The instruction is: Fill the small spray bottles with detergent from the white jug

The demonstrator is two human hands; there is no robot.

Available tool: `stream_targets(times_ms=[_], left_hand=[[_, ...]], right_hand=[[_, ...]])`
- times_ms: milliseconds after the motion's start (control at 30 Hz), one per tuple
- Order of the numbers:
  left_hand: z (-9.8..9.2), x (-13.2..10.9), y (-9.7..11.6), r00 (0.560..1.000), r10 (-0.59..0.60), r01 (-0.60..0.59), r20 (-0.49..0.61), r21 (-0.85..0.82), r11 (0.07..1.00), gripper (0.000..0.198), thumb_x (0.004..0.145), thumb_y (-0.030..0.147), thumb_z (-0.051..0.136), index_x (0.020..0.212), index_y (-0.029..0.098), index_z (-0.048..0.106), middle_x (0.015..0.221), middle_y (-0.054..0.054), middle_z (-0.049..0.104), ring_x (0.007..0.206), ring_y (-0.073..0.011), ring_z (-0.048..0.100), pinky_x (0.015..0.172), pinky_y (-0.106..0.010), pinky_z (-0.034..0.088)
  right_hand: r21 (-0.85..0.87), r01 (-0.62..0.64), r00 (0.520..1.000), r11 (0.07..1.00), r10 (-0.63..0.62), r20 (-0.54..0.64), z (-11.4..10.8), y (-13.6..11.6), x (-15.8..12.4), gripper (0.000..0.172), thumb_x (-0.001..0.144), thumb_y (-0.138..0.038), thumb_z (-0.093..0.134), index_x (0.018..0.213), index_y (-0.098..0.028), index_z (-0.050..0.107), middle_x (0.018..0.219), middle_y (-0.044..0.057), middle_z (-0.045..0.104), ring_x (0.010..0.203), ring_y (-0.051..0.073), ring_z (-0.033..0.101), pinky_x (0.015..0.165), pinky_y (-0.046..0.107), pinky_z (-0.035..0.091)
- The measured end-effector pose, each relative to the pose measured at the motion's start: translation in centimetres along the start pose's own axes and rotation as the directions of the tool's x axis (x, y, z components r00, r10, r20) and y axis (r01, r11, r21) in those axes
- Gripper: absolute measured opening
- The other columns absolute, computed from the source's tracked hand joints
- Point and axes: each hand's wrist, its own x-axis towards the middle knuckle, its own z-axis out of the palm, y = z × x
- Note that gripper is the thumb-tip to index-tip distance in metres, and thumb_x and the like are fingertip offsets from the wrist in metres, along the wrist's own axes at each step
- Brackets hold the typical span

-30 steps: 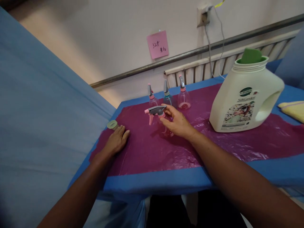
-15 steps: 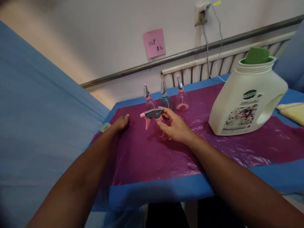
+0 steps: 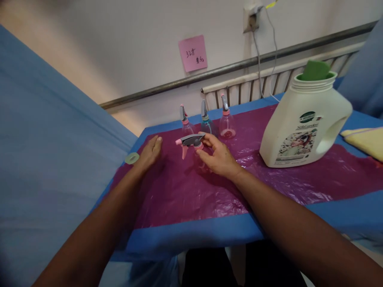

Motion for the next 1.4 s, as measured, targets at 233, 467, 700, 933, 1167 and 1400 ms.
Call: stream_targets(times_ms=[233,467,700,933,1167,1400], left_hand=[[0.0,-6.8,10.1,0.992,-0.006,-0.075,-0.128,-0.611,0.788,0.076,0.118,0.078,0.038,0.163,0.022,0.064,0.166,-0.020,0.070,0.149,-0.0356,0.071,0.126,-0.059,0.057],[-0.3,-12.3,13.8,0.903,-0.175,-0.186,-0.392,-0.724,0.664,0.042,0.115,0.064,0.062,0.122,0.024,0.074,0.118,-0.009,0.080,0.111,-0.0235,0.078,0.100,-0.039,0.064],[-0.4,-22.2,11.5,0.971,0.077,-0.176,-0.225,-0.462,0.869,0.036,0.123,0.039,0.047,0.105,0.026,0.076,0.106,-0.006,0.080,0.100,-0.0215,0.077,0.090,-0.036,0.062],[1.9,-24.2,10.3,0.903,0.404,-0.418,-0.145,-0.078,0.905,0.021,0.116,0.027,0.060,0.097,0.030,0.070,0.088,-0.004,0.078,0.081,-0.0248,0.073,0.080,-0.042,0.057],[2.4,-23.5,10.8,0.847,0.501,-0.493,-0.176,0.092,0.865,0.028,0.114,0.024,0.063,0.087,0.030,0.063,0.079,-0.003,0.071,0.076,-0.0259,0.065,0.079,-0.043,0.051],[1.9,-23.9,10.8,0.801,0.547,-0.527,-0.241,0.148,0.837,0.033,0.116,0.024,0.060,0.084,0.030,0.052,0.074,0.000,0.061,0.070,-0.0235,0.058,0.072,-0.042,0.046]], right_hand=[[-0.034,0.000,1.000,0.999,0.000,-0.006,-0.3,0.4,-0.1,0.055,0.098,-0.045,0.085,0.147,-0.027,0.067,0.155,0.012,0.077,0.148,0.032,0.072,0.135,0.056,0.050],[-0.084,0.057,0.989,0.995,-0.068,-0.130,-1.2,0.6,-0.2,0.077,0.102,-0.072,0.081,0.160,-0.028,0.058,0.159,0.018,0.072,0.152,0.035,0.067,0.133,0.060,0.049],[-0.134,0.208,0.950,0.969,-0.233,-0.211,-1.1,-1.1,0.0,0.068,0.110,-0.074,0.069,0.160,-0.029,0.058,0.155,0.018,0.072,0.149,0.036,0.068,0.129,0.060,0.052],[-0.202,0.263,0.934,0.943,-0.301,-0.192,-1.3,-5.2,0.0,0.068,0.112,-0.086,0.051,0.155,-0.036,0.065,0.141,0.011,0.081,0.137,0.034,0.074,0.125,0.057,0.057],[-0.362,0.212,0.934,0.908,-0.297,-0.198,-7.1,-9.7,-2.5,0.060,0.114,-0.080,0.054,0.141,-0.031,0.077,0.116,0.008,0.087,0.110,0.032,0.083,0.108,0.054,0.065],[-0.701,-0.083,0.951,0.708,-0.154,-0.268,-16.9,-10.2,-14.6,0.043,0.114,-0.064,0.063,0.107,-0.027,0.086,0.092,0.008,0.085,0.080,0.029,0.079,0.074,0.043,0.061]])
